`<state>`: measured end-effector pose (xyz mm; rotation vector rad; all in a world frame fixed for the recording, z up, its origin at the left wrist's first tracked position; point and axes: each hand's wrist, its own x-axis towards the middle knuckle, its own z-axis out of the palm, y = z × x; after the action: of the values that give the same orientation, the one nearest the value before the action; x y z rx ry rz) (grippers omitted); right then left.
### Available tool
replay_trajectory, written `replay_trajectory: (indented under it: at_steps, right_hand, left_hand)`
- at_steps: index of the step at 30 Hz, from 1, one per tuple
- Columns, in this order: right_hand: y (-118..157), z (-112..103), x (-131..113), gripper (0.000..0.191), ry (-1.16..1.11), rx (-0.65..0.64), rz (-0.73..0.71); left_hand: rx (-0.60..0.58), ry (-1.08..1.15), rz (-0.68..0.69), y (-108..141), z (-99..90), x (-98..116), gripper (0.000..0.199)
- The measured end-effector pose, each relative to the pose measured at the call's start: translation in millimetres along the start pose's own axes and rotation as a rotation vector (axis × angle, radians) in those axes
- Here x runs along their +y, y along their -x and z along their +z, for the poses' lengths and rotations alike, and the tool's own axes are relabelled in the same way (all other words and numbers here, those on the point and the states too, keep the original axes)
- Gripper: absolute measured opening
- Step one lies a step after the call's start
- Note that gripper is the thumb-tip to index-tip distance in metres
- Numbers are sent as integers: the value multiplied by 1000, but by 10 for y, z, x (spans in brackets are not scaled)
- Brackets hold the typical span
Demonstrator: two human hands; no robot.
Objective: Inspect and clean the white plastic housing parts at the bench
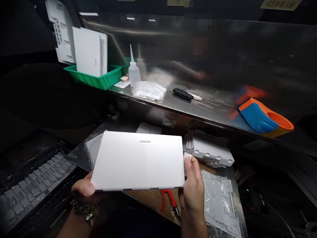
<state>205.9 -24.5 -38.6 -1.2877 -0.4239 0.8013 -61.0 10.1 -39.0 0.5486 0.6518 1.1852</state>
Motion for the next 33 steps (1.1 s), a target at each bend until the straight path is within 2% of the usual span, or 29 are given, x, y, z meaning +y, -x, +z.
replay_trajectory:
  at_steps: [2,4,7,11,16,23,29,33]
  right_hand:
    - [25,4,14,33,18,-17,-12]
    - [42,13,15,34,1,-36,1]
    - [69,27,9,35,-40,-71,39]
    - [121,22,10,38,-8,-110,35]
    - [166,-11,12,39,2,-172,5]
    - [184,-75,38,41,-2,-191,-36]
    - [223,-94,31,40,1,-178,-52]
    - [243,-107,12,42,-24,-149,-42]
  left_hand:
    - [4,-19,-16,-62,3,2,54]
    - [57,3,-18,-102,11,-1,38]
    - [155,55,-15,-121,7,-21,30]
    - [181,40,2,-117,-104,-38,32]
    - [57,16,30,-138,-239,60,62]
    - [41,-54,-144,-262,10,269,63]
    - [1,-90,-158,-263,129,272,49]
    - [10,-167,-123,-230,181,289,49]
